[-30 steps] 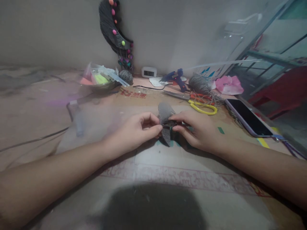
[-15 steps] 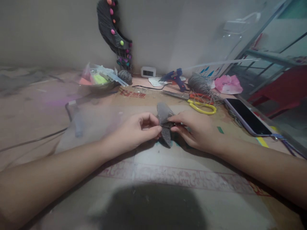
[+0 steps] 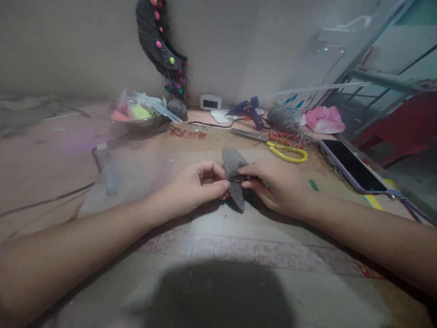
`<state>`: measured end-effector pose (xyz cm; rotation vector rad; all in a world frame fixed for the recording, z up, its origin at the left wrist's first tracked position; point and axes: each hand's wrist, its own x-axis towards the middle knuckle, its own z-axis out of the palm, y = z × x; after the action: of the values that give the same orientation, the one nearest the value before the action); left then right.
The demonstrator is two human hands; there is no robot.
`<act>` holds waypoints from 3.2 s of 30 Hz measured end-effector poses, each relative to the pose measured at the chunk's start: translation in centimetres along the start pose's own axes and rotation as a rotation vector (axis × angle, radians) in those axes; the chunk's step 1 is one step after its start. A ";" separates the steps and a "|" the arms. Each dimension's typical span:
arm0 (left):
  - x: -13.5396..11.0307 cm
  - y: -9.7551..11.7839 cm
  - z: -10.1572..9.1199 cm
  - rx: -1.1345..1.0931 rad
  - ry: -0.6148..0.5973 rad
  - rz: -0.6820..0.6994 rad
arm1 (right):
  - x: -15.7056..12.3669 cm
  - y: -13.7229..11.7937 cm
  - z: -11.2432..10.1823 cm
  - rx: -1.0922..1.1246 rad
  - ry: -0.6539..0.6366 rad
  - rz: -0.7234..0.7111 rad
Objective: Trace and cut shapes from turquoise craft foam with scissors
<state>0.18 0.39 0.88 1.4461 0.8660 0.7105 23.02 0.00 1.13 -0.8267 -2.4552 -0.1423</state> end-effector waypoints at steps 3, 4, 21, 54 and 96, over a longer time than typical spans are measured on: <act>0.1 -0.1 0.0 0.017 0.005 -0.002 | 0.0 0.0 0.0 -0.006 -0.014 0.029; 0.1 -0.1 0.0 0.018 0.004 0.000 | 0.0 0.0 0.0 0.005 -0.015 0.040; -0.1 -0.5 -0.3 0.051 0.007 0.034 | -0.1 -0.1 -0.2 -0.046 0.017 -0.015; 0.0 -1.2 -0.2 0.099 0.027 0.121 | -0.3 0.1 0.2 0.045 0.035 0.084; 0.0 -0.7 -0.1 0.133 0.034 0.137 | 1.3 -0.9 0.0 0.623 -0.060 0.612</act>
<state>0.04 0.40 0.19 1.6281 0.8590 0.7943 21.65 0.01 1.87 -1.2254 -1.9862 0.8275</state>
